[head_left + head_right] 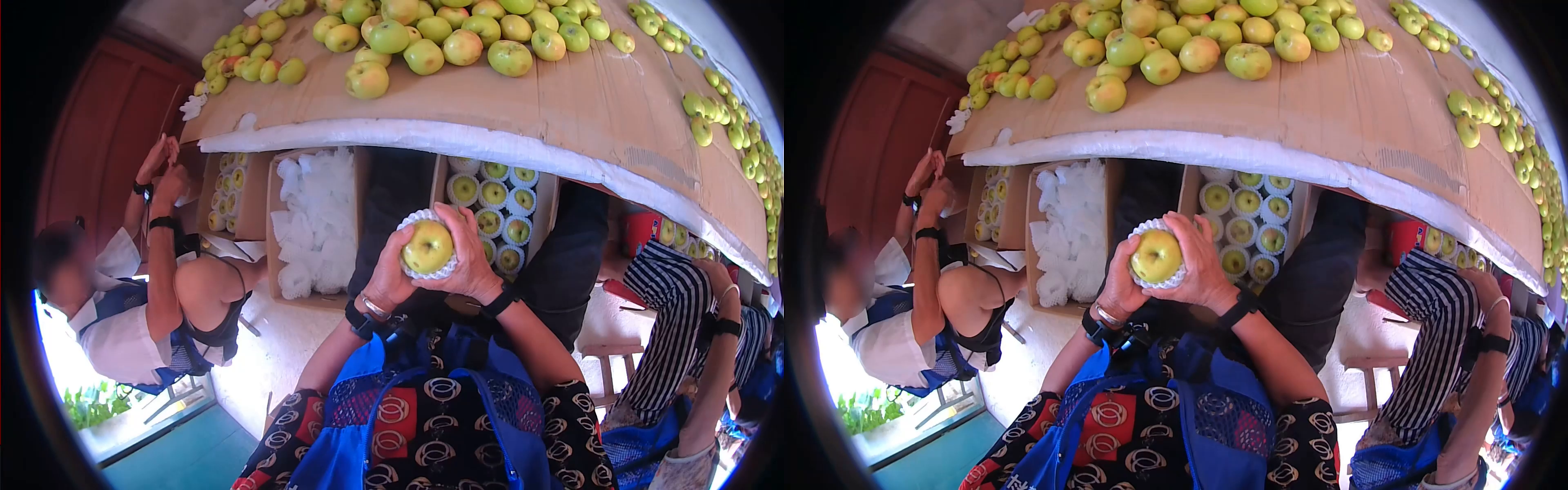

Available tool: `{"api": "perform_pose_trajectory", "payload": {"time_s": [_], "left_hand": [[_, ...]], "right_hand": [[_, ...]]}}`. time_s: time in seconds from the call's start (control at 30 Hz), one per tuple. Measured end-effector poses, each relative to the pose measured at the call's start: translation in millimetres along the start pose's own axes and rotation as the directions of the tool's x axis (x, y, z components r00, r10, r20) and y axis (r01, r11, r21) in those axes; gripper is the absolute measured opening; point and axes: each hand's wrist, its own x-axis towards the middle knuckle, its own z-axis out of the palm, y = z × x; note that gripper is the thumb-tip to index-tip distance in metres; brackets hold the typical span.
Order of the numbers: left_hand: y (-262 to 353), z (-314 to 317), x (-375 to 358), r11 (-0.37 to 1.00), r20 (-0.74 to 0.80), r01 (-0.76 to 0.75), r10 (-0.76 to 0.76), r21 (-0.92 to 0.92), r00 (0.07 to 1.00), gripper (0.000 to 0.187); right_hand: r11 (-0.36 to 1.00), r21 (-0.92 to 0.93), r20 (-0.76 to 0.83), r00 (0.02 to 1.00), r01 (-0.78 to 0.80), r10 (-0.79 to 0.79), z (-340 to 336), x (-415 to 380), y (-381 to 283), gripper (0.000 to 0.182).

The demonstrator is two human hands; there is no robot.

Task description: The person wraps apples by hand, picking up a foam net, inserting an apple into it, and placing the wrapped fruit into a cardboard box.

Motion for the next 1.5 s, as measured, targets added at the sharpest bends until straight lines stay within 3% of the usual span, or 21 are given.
{"api": "perform_pose_trajectory", "payload": {"time_s": [0.17,0.27,0.33,0.37,0.43,0.47,0.6,0.7,0.8,0.83,0.87,0.9,0.97,1.0,1.03,1.1,1.13,1.23,1.37,1.5], "left_hand": [[0.8,-4.6,-0.6,1.000,0.011,0.008,-0.008,0.005,1.000,0.043],[4.1,-5.4,5.5,0.999,0.042,-0.028,0.029,-0.028,0.999,0.044],[8.4,-3.3,7.0,0.995,0.057,-0.099,0.097,0.035,0.994,0.046],[10.1,1.3,8.8,0.995,0.052,-0.090,0.088,0.035,0.995,0.046],[10.7,10.2,15.4,0.969,0.143,-0.207,0.188,0.133,0.972,0.046],[13.5,12.3,19.0,0.969,0.117,-0.194,0.177,0.150,0.977,0.044],[30.8,27.8,16.2,0.978,0.068,-0.128,0.119,0.162,0.991,0.037],[29.5,25.0,18.6,0.984,0.056,-0.109,0.102,0.142,0.993,0.036],[26.9,12.1,22.4,0.996,-0.011,-0.086,0.087,0.034,0.996,0.037],[29.4,7.5,22.4,0.996,-0.012,-0.089,0.089,0.022,0.996,0.037],[31.6,3.5,22.1,0.996,-0.012,-0.089,0.089,0.014,0.996,0.037],[33.3,-0.5,23.0,0.996,-0.014,-0.086,0.086,0.014,0.996,0.037],[35.3,-4.8,27.2,0.978,0.019,-0.172,0.171,0.120,0.985,0.037],[35.0,-4.2,28.2,0.978,0.020,-0.174,0.173,0.115,0.985,0.037],[35.4,-4.2,28.5,0.981,0.040,-0.129,0.124,0.147,0.991,0.037],[35.8,-8.2,28.5,0.979,0.058,-0.086,0.076,0.183,0.995,0.037],[32.3,-14.2,29.2,0.980,0.046,-0.029,0.021,0.197,0.999,0.037],[22.5,-30.3,34.8,0.983,0.032,0.096,-0.102,0.154,0.994,0.036],[9.9,-36.7,48.9,0.971,0.093,0.164,-0.182,0.177,0.979,0.042],[8.4,-47.6,58.1,0.963,-0.051,0.142,-0.134,0.230,0.990,0.054]], "right_hand": [[0.999,-0.055,0.105,0.994,0.004,0.001,-8.5,-0.2,-2.9,0.102],[0.990,0.111,0.021,0.996,-0.091,0.090,-19.1,7.4,-14.9,0.102],[0.996,0.077,0.043,0.998,0.040,-0.043,-28.1,19.3,-14.8,0.098],[0.996,0.078,0.043,0.999,0.030,-0.033,-29.1,24.3,-14.4,0.098],[0.995,0.047,0.174,0.980,0.090,-0.097,-26.9,31.7,-11.5,0.095],[0.992,0.019,0.107,0.986,0.127,-0.129,-26.9,37.0,-10.2,0.090],[0.987,-0.120,0.188,0.979,0.107,-0.083,-38.1,54.8,-16.4,0.089],[0.996,-0.063,0.204,0.977,0.070,-0.055,-39.7,55.3,-17.2,0.089],[0.995,0.090,0.106,0.993,0.035,-0.044,-46.5,56.1,-5.5,0.088],[0.941,0.284,0.079,0.982,-0.185,0.169,-51.4,56.7,4.5,0.081],[0.800,0.466,0.093,0.921,-0.377,0.379,-53.3,56.1,11.3,0.075],[0.799,0.466,0.094,0.919,-0.380,0.382,-52.8,55.9,12.7,0.075],[0.567,0.535,0.417,0.779,-0.627,0.468,-54.0,56.2,15.0,0.058],[0.627,0.511,0.348,0.809,-0.587,0.473,-40.9,49.5,21.2,0.047],[0.629,0.510,0.352,0.809,-0.587,0.470,-36.1,48.0,20.8,0.047],[0.430,0.515,0.619,0.669,-0.742,0.412,-27.2,44.0,18.3,0.046],[0.338,0.561,0.644,0.655,-0.756,0.395,-18.1,36.0,23.3,0.044],[0.257,0.513,0.698,0.573,-0.819,0.430,-9.2,20.9,34.2,0.044],[0.225,0.576,0.624,0.601,-0.785,0.499,-5.1,10.0,48.1,0.043],[0.193,0.567,0.588,0.557,-0.801,0.586,-12.3,2.6,82.2,0.044]]}}
